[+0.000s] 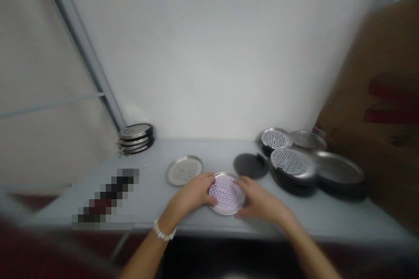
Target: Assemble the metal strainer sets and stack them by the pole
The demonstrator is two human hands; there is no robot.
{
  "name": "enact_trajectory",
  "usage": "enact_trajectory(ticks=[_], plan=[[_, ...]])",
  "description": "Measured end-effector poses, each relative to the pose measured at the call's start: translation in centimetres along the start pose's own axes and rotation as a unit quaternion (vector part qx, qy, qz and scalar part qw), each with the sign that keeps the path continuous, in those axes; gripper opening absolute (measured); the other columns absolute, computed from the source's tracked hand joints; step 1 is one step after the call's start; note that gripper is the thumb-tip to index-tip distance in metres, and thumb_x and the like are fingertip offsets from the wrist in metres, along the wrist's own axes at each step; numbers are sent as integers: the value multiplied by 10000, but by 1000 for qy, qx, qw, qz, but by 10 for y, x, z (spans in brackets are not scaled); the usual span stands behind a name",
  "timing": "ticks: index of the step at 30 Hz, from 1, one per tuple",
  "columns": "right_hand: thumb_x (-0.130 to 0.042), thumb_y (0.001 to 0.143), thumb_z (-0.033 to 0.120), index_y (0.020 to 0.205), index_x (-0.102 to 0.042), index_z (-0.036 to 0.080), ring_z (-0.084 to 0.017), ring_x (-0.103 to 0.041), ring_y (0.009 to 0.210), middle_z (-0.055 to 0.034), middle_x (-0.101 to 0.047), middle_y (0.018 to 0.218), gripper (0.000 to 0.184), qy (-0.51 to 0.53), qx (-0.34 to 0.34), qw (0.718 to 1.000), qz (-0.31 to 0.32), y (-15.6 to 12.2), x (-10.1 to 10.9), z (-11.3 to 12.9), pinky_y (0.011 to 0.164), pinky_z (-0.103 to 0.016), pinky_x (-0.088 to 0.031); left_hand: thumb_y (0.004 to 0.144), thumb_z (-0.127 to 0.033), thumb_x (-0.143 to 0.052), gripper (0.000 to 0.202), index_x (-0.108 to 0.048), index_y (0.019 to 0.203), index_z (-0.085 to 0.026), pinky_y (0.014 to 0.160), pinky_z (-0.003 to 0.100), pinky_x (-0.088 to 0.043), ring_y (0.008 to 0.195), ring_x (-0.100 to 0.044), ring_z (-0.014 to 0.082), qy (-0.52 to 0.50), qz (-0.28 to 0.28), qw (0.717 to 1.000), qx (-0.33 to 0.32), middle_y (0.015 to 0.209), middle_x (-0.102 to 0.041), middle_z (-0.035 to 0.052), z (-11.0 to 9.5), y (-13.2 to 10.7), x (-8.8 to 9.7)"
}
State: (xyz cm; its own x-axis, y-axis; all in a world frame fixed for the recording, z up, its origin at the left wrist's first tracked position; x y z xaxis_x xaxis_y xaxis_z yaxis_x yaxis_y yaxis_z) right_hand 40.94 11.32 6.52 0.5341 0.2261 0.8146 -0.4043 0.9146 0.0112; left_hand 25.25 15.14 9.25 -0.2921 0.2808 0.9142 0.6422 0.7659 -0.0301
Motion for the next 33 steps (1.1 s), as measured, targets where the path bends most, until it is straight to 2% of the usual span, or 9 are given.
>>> enact_trajectory(ticks=[6, 11, 19, 25, 30, 33], plan=[[-928, 624, 288, 1437, -536, 156, -328, -532, 1240, -143, -571, 1317, 912, -28, 7, 1000, -13, 0, 5, 7, 1082, -432, -414, 786, -324, -800, 349, -666, 1084, -203, 991, 366, -451, 1135, -636, 300, 14, -3, 1000, 12, 1196, -694, 88, 0, 2, 0], [-953, 619, 360, 1459, -504, 112, -346, -516, 1228, -171, -561, 1323, 985, -61, 14, 998, -17, 2, 3, 11, 1071, -447, -414, 790, -329, -809, 320, -656, 1024, -173, 894, 360, -473, 1047, -654, 298, 49, -5, 999, 12, 1124, -698, 97, -4, 0, 1], [-966, 603, 439, 1412, -549, 108, -359, -527, 1182, -177, -560, 1287, 969, -85, 14, 996, -22, 4, -1, 8, 1038, -466, -432, 837, -309, -764, 296, -634, 1070, -181, 943, 354, -452, 1094, -635, 290, 37, -2, 999, 6, 1171, -687, 99, -2, 1, -2], [-967, 604, 460, 1378, -572, 90, -361, -535, 1163, -177, -570, 1269, 944, -94, 15, 995, -27, 3, 0, 8, 1029, -465, -442, 803, -340, -780, 362, -636, 1107, -208, 973, 342, -439, 1116, -630, 284, 17, 13, 999, 25, 1186, -691, 86, 3, 0, 0], [-956, 621, 468, 1298, -626, 98, -351, -546, 1158, -174, -576, 1284, 839, -84, 16, 996, -24, 4, 1, 6, 1019, -442, -452, 792, -339, -792, 343, -652, 1068, -192, 922, 346, -453, 1088, -641, 294, 36, 13, 999, 37, 1159, -701, 96, 6, -1, 3], [-957, 628, 454, 1338, -606, 103, -348, -551, 1153, -171, -580, 1286, 867, -82, 17, 996, -28, 4, 1, 7, 1028, -448, -449, 808, -358, -783, 329, -650, 1053, -184, 907, 348, -453, 1084, -639, 294, 52, 8, 998, 47, 1146, -700, 101, 7, -2, 4]])
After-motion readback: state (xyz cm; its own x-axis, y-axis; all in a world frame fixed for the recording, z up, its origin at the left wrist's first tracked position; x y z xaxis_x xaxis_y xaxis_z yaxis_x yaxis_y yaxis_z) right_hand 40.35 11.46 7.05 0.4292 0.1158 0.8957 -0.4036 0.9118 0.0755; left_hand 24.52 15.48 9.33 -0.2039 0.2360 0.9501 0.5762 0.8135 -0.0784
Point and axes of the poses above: each hand's wrist, its own y-axis towards the middle knuckle, its own x-axis out of the back of the hand, z = x × y, the point moved 9 cm from there along y, towards the middle knuckle
